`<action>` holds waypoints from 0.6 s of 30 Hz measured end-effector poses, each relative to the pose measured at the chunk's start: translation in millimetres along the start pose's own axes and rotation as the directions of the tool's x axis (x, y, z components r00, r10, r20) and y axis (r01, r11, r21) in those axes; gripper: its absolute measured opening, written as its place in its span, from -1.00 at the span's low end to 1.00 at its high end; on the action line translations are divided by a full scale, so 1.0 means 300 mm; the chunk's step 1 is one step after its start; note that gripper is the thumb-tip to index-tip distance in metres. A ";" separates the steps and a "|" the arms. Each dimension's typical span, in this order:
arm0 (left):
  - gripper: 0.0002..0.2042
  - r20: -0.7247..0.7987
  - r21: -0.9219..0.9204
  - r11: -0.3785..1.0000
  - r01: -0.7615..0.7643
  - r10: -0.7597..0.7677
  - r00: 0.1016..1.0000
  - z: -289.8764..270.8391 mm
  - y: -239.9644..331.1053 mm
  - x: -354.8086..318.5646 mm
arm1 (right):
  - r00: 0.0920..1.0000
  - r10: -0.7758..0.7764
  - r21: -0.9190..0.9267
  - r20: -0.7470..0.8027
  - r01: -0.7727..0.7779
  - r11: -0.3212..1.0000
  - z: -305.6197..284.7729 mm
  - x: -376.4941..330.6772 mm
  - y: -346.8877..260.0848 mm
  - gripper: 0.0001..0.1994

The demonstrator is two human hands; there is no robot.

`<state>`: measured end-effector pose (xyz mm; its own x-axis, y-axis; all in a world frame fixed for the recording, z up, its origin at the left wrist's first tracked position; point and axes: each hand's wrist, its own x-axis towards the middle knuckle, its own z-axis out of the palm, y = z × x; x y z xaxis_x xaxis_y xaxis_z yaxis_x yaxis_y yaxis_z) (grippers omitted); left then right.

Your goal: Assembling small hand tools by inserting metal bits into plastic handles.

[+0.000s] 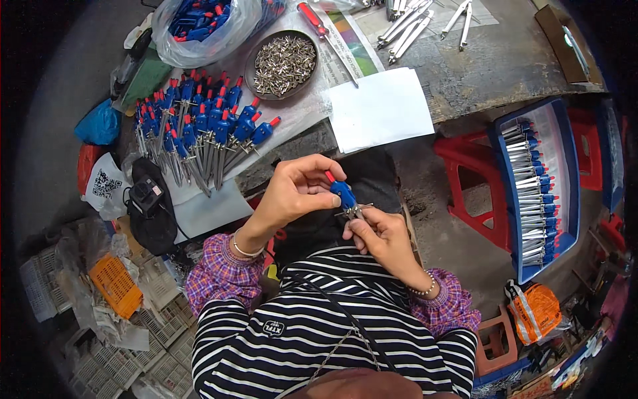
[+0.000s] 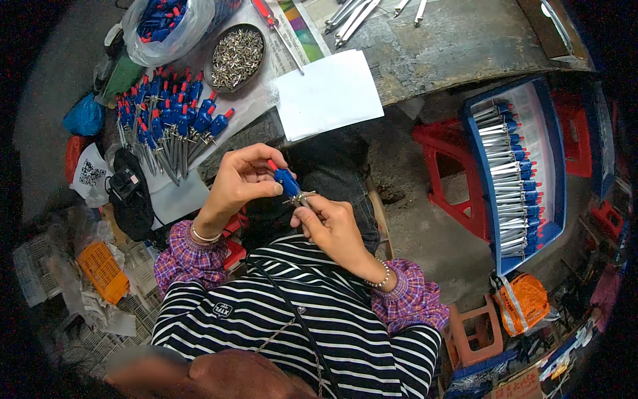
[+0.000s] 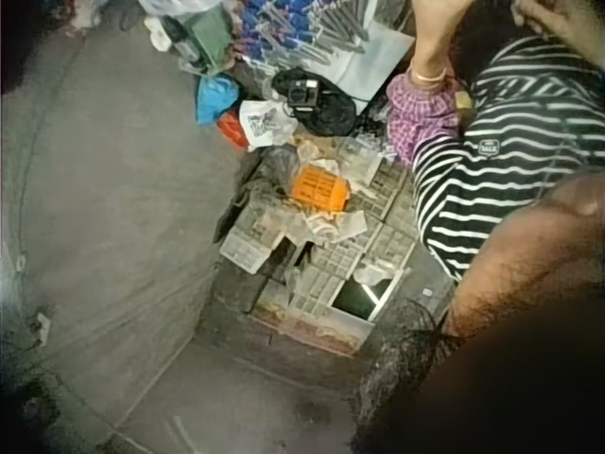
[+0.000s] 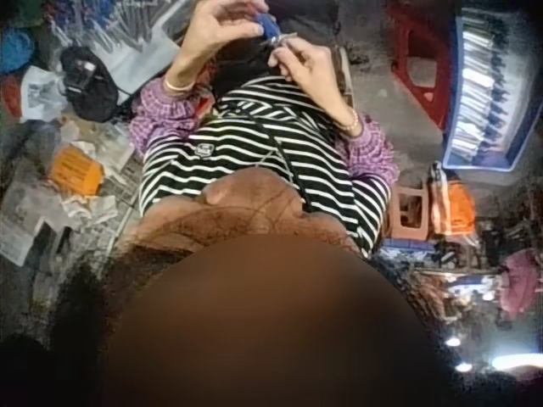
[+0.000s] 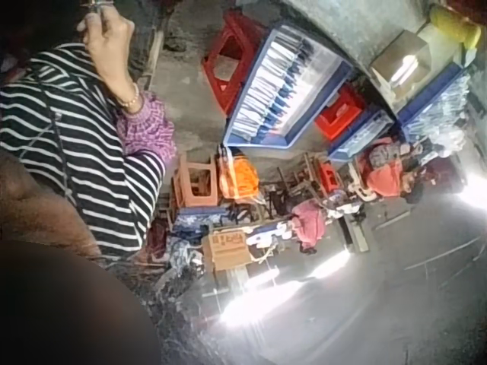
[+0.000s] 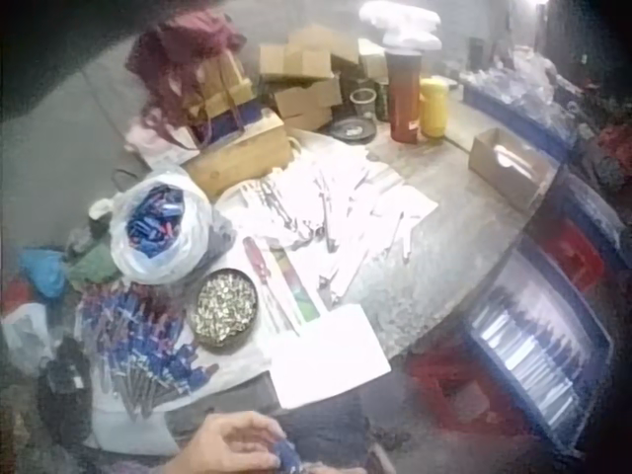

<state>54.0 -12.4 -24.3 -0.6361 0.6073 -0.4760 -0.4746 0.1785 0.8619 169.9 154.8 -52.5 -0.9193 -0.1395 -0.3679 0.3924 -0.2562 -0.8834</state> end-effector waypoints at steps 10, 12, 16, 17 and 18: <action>-0.69 0.032 0.064 0.997 0.031 -0.033 0.999 -0.001 0.020 0.024 | 0.998 0.066 0.097 0.009 -0.067 0.993 -0.004 -0.002 0.022 -0.82; -0.67 0.026 0.090 0.996 -0.007 0.005 1.000 0.011 0.025 0.033 | 0.988 0.149 0.253 0.043 -0.155 0.955 -0.016 0.003 0.021 -0.81; -0.64 0.072 0.409 0.888 -0.210 0.198 0.978 0.018 0.120 0.068 | 0.980 0.190 0.345 0.064 -0.201 0.917 -0.062 0.015 -0.009 -0.82; -0.64 0.072 0.408 0.888 -0.213 0.201 0.977 0.009 0.151 0.095 | 0.979 0.203 0.353 0.035 -0.202 0.913 -0.072 0.021 -0.015 -0.82; -0.69 0.111 0.692 0.599 -0.404 0.464 0.879 -0.014 0.186 0.148 | 0.985 0.173 0.287 -0.009 -0.164 0.944 -0.086 0.032 -0.021 -0.81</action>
<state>-3.2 21.3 2.1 -0.7117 0.7024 0.0016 0.3936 0.3970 0.8292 158.0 179.6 -58.1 -0.8376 -0.1730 -0.5181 0.5290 -0.4935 -0.6904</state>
